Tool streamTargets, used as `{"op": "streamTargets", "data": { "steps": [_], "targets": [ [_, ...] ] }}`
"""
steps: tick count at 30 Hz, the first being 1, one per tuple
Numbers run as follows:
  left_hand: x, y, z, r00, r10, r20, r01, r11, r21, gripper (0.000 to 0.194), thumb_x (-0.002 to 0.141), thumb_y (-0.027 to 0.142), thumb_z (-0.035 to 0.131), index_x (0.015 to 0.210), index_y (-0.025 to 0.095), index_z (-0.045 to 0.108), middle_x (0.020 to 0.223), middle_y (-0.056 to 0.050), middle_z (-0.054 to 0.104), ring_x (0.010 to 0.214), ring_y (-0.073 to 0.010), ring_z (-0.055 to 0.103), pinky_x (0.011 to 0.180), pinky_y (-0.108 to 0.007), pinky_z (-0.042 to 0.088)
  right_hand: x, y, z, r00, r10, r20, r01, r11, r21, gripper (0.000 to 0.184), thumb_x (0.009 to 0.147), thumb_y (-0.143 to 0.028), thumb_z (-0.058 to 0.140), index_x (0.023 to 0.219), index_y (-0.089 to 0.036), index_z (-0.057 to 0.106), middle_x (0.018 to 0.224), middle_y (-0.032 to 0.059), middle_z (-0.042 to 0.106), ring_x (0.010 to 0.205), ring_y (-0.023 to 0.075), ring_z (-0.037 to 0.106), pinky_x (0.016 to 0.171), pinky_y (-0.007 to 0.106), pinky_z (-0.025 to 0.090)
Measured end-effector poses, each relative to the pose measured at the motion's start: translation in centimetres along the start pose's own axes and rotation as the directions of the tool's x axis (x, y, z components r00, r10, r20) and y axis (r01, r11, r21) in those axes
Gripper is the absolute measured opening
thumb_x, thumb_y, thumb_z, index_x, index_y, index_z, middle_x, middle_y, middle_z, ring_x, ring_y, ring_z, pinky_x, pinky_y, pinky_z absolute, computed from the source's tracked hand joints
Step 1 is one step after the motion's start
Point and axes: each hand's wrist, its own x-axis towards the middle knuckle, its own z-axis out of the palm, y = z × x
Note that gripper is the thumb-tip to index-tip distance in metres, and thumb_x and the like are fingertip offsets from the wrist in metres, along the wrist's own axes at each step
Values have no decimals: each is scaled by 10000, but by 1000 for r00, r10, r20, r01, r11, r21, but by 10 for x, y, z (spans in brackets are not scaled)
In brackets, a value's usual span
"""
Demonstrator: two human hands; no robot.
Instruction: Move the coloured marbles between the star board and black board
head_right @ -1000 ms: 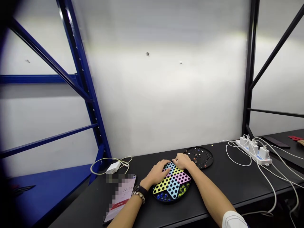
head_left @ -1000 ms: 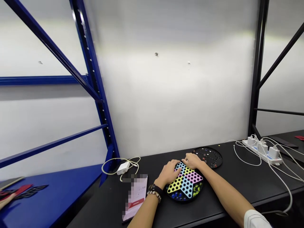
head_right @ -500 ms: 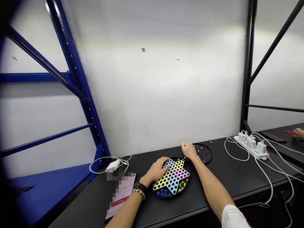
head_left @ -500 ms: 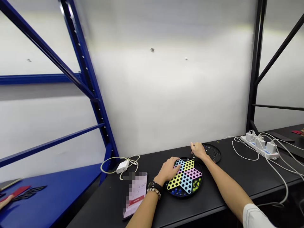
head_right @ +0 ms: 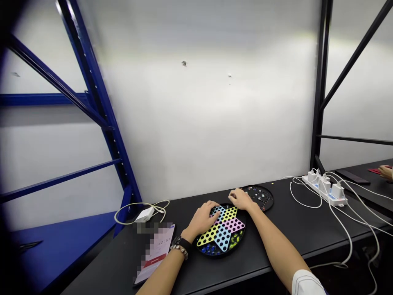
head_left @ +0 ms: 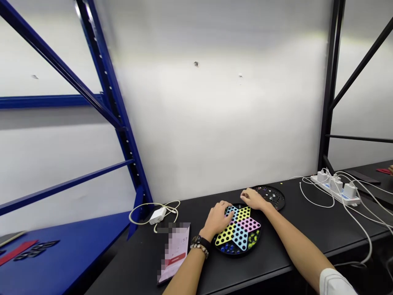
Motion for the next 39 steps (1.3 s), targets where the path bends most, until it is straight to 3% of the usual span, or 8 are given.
{"op": "streamTargets", "data": {
  "steps": [4, 9, 19, 23, 26, 33, 36, 39],
  "targets": [
    [0, 0, 0, 1000, -3, 1, 3, 1000, -7, 354, 914, 436, 428, 1162, 258, 606, 1223, -43, 610, 1135, -235, 551, 950, -346, 420, -1, -23, 15, 990, -109, 93, 112, 993, -27, 325, 937, -426, 465, 863, -196, 683, 966, 56, 601, 798, 148, 543, 683, 252, 350],
    [0, 1, 0, 1000, -10, 14, 10, 1000, -7, 353, 915, 436, 429, 1159, 259, 613, 1213, -43, 618, 1131, -234, 553, 951, -347, 422, -1, -25, 18, 993, 0, 118, 11, 995, -98, 433, 929, -491, 471, 713, -191, 696, 873, 62, 653, 787, 166, 579, 654, 246, 345],
    [-1, 3, -3, 999, -11, 37, 12, 1000, -29, 367, 910, 446, 425, 1161, 260, 617, 1235, -46, 611, 1154, -238, 541, 985, -356, 415, 0, -17, 13, 996, 28, 82, -20, 994, -103, 630, 926, -613, 386, 561, -192, 680, 575, 55, 618, 568, 155, 561, 557, 262, 316],
    [0, 2, -2, 1000, 2, 26, -1, 1000, -29, 353, 910, 438, 428, 1148, 260, 619, 1222, -45, 617, 1139, -234, 550, 968, -354, 421, 3, -9, 1, 990, 122, -77, -127, 990, -66, 644, 964, -573, 296, 627, -193, 691, 613, 42, 625, 569, 144, 539, 563, 259, 305],
    [0, 0, -1, 1000, 3, 27, -2, 999, -32, 361, 900, 457, 437, 1147, 269, 620, 1226, -44, 616, 1134, -240, 555, 964, -367, 421, 4, 8, -11, 948, 252, -192, -262, 965, -27, 645, 979, -560, 237, 688, -200, 687, 693, 61, 658, 633, 164, 574, 564, 259, 303],
    [3, -8, -5, 985, 35, 167, -26, 998, -51, 668, 750, 669, 565, 1315, 315, 551, 1407, -39, 506, 1256, -311, 485, 1045, -407, 381, -2, 48, -21, 890, 440, -119, -438, 898, 40, 616, 988, -537, 180, 933, -198, 691, 1004, 123, 703, 908, 243, 646, 679, 281, 389],
    [5, -10, -6, 979, 22, 204, -12, 999, -48, 710, 736, 691, 566, 1343, 324, 527, 1442, -35, 477, 1293, -322, 452, 1071, -429, 359, -3, 45, -20, 904, 423, -61, -421, 906, 44, 593, 986, -533, 201, 935, -204, 692, 1034, 124, 696, 950, 247, 634, 730, 292, 400],
    [5, -9, -7, 982, -17, 190, 22, 999, -24, 739, 715, 703, 577, 1341, 314, 527, 1440, -51, 477, 1304, -337, 433, 1063, -451, 357, -2, 32, -19, 935, 344, -91, -344, 939, 16, 545, 980, -519, 263, 860, -207, 694, 971, 105, 694, 966, 246, 607, 786, 309, 394]
  ]
}}
